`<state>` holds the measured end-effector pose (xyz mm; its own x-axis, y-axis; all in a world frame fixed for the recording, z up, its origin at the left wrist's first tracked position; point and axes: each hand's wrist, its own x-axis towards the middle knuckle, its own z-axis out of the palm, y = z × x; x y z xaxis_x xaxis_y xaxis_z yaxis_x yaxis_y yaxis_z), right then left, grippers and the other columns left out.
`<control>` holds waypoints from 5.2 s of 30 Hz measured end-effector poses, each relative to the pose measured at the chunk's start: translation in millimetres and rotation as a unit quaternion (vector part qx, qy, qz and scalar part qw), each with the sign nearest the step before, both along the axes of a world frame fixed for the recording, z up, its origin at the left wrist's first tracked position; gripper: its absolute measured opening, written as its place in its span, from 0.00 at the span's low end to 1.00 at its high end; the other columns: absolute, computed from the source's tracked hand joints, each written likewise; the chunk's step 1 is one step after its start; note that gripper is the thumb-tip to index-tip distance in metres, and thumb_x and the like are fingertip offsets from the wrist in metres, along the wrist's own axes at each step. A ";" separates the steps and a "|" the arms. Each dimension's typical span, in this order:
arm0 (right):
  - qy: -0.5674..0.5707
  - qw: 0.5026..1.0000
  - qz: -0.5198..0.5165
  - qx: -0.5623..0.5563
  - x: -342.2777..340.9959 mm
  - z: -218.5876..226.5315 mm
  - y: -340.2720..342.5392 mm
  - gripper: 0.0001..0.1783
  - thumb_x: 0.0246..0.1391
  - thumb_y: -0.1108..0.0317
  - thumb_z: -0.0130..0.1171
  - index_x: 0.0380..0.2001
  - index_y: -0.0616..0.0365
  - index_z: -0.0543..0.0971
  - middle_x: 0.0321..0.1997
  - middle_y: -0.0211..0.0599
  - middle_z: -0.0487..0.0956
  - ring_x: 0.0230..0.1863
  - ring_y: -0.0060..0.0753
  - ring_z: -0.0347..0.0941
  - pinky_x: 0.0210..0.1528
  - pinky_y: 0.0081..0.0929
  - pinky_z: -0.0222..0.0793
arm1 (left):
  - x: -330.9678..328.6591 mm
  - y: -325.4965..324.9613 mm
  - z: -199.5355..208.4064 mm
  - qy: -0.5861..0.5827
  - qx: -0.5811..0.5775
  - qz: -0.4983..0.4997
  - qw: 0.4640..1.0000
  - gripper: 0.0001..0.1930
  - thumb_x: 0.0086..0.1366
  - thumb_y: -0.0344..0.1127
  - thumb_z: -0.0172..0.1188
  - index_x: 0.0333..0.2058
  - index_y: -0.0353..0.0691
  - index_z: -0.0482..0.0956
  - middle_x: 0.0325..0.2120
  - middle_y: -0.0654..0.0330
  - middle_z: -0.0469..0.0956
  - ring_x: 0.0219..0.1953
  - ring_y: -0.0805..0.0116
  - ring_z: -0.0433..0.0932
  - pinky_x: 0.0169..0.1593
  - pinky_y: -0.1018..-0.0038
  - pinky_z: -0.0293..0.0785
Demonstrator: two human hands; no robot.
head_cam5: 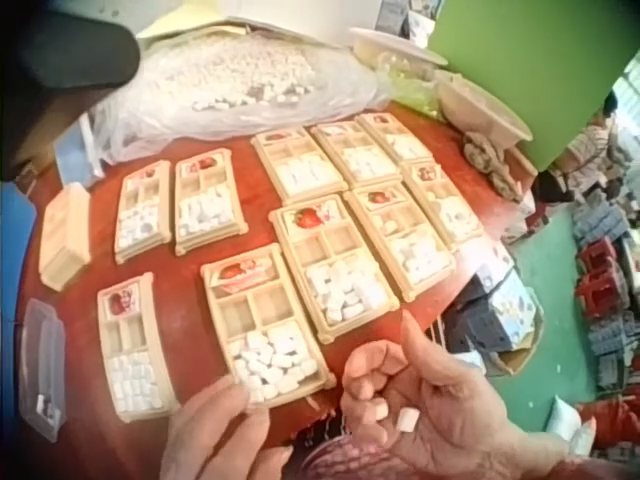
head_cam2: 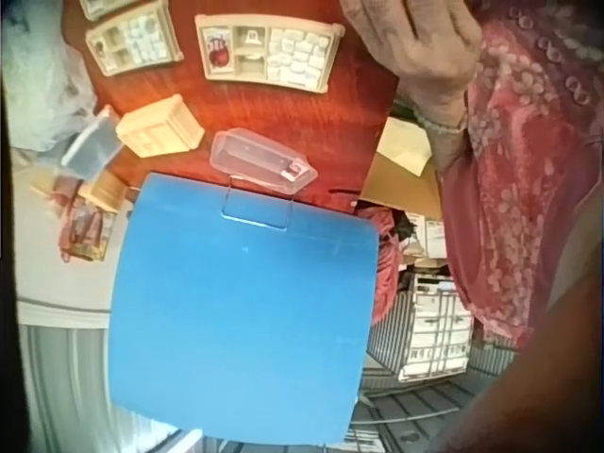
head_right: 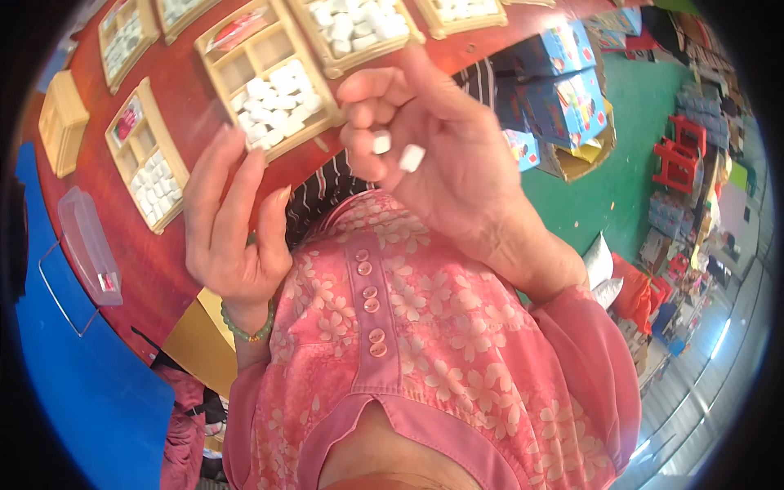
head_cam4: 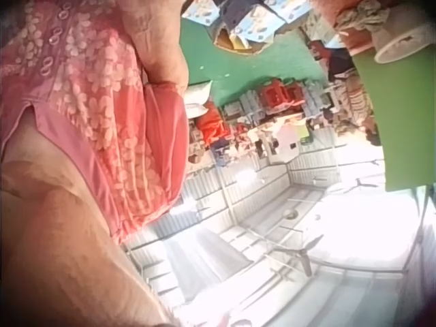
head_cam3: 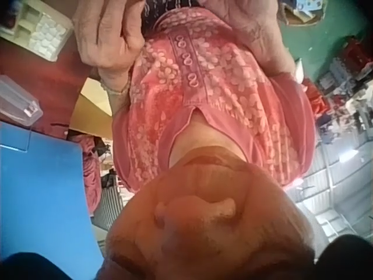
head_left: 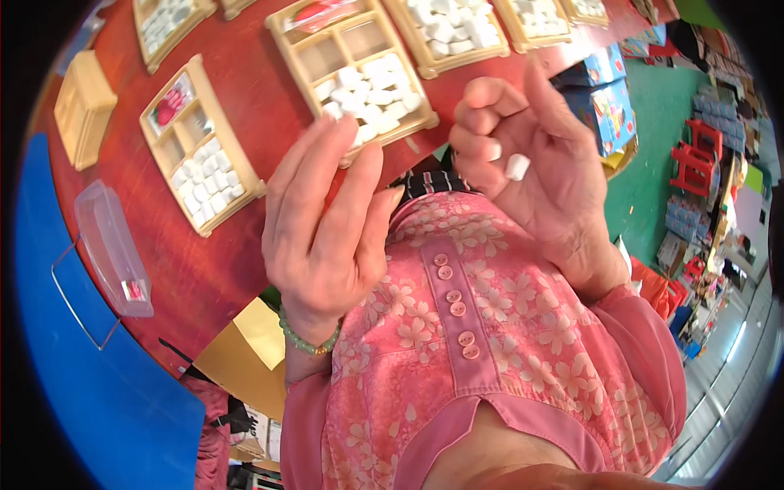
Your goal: Arranging small white cubes into partitioned wooden boxes.
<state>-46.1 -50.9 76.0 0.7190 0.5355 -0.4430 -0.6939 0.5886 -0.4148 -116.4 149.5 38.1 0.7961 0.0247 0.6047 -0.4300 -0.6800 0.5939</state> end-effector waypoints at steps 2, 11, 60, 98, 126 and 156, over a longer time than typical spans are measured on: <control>0.010 0.999 0.020 0.050 -4.8 -7.2 -1.3 0.36 0.73 0.41 0.34 0.52 0.66 0.75 0.46 0.39 0.78 0.42 0.33 0.74 0.42 0.27 0.71 | -4.1 -3.0 5.4 0.000 -0.006 -0.026 1.000 0.16 0.58 0.31 0.71 0.45 0.36 0.85 0.45 0.54 0.80 0.46 0.52 0.80 0.48 0.64 0.80; 0.000 0.996 0.063 0.057 -19.1 -9.9 5.3 0.40 0.72 0.35 0.30 0.54 0.63 0.73 0.52 0.40 0.77 0.54 0.33 0.76 0.58 0.32 0.73 | 6.2 -32.1 9.9 0.018 0.051 -0.084 0.995 0.17 0.50 0.33 0.74 0.40 0.37 0.87 0.39 0.60 0.78 0.43 0.57 0.74 0.45 0.65 0.74; -0.661 0.539 0.125 -0.506 18.9 -5.7 12.8 0.10 0.53 0.81 0.65 0.40 0.62 0.84 0.36 0.39 0.79 0.38 0.35 0.80 0.39 0.26 0.76 | 9.6 -3.4 -2.2 0.092 0.115 -0.002 0.989 0.14 0.60 0.27 0.66 0.45 0.35 0.85 0.54 0.53 0.80 0.63 0.50 0.72 0.65 0.54 0.69; -0.659 0.492 0.187 -0.537 10.5 3.5 11.6 0.22 0.51 0.84 0.61 0.51 0.64 0.80 0.35 0.42 0.78 0.34 0.41 0.78 0.34 0.34 0.77 | 8.8 -3.0 -6.3 0.086 0.080 -0.019 0.993 0.15 0.59 0.25 0.67 0.46 0.31 0.84 0.52 0.51 0.80 0.60 0.51 0.76 0.62 0.58 0.75; -0.676 0.459 0.178 -0.548 12.3 -8.9 13.9 0.19 0.53 0.81 0.62 0.50 0.63 0.80 0.32 0.41 0.77 0.32 0.43 0.77 0.33 0.35 0.76 | 9.2 -0.8 -5.7 0.087 0.071 -0.030 0.993 0.17 0.60 0.25 0.65 0.49 0.30 0.82 0.53 0.50 0.79 0.60 0.50 0.76 0.63 0.57 0.73; -0.602 0.605 0.124 -0.505 14.4 5.3 31.3 0.14 0.51 0.81 0.69 0.43 0.64 0.82 0.40 0.37 0.83 0.39 0.28 0.81 0.43 0.21 0.77 | -2.5 6.9 -6.3 0.106 0.011 0.033 0.994 0.17 0.59 0.24 0.67 0.49 0.31 0.82 0.55 0.49 0.79 0.61 0.47 0.76 0.61 0.60 0.74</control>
